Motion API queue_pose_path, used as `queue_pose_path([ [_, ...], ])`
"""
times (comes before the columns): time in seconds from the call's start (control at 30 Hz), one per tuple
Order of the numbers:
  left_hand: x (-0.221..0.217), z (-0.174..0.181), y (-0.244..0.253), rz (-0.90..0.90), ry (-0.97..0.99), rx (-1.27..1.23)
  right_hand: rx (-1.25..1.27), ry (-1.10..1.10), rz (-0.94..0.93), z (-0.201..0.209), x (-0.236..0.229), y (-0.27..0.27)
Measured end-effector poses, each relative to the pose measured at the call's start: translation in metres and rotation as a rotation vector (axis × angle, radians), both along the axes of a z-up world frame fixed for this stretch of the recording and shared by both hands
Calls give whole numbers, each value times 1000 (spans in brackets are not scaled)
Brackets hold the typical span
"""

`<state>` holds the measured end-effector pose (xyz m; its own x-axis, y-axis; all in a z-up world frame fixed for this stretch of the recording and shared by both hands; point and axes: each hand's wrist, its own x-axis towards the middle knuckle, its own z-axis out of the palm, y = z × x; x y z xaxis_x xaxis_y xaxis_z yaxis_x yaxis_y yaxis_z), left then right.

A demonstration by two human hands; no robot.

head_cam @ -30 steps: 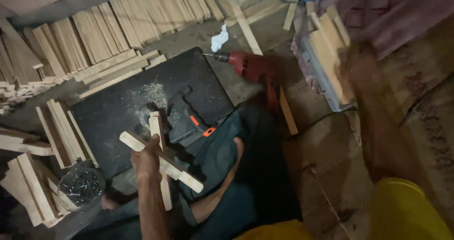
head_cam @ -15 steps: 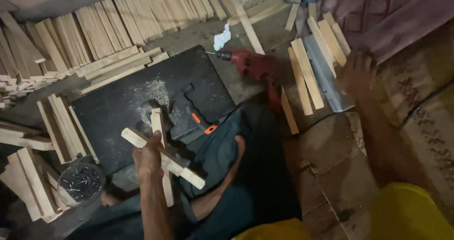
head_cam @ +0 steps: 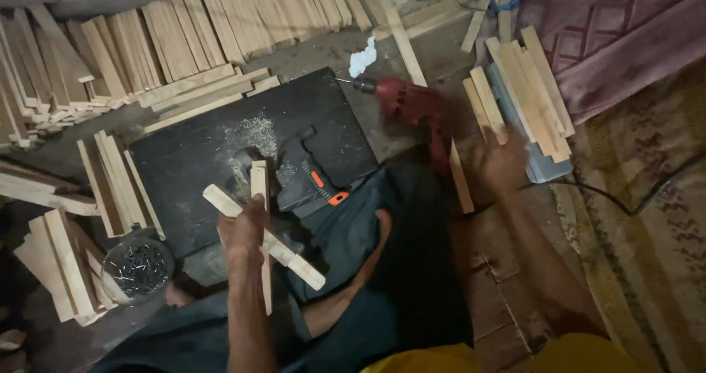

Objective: The person assembles small wooden frames by nailing two pieces of wood together with a hammer. They then use a power drill to secure the pieces further. The person handles multiple wooden pieces and nails during the process.

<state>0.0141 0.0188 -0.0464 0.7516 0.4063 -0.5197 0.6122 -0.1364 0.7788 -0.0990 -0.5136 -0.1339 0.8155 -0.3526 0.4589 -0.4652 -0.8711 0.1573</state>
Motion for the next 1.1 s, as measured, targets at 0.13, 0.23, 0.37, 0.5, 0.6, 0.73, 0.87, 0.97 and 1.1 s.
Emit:
queue_pose_path([
  [0.13, -4, 28, -7, -33, 6, -25, -291, -70, 216, -84, -16, 21],
  [0.23, -2, 8, -1, -23, 1, -24, -94, -198, 242, 14, -18, 69],
  [0.37, 0, 18, -5, -42, 45, -12, 470, -142, 247, 64, -13, 27],
  [0.5, -5, 49, -13, -13, 39, -70, 215, -89, 53, 86, -4, -23],
  [0.6, -2, 56, -10, -70, 83, 4, 208, -427, 397, 109, 14, 20],
  [0.73, -1, 58, -17, -58, 123, 21, 233, -427, 356, 120, 27, 193],
  [0.87, 9, -3, -11, -17, 42, 25, 972, -174, 717, 169, 40, 352],
  [0.97, 25, -19, -21, 64, 59, 102, 912, -227, 1069, 200, 64, 455],
  [1.1, 45, -1, -49, 219, 350, 265, 1226, 307, 1561, 189, 94, 562],
])
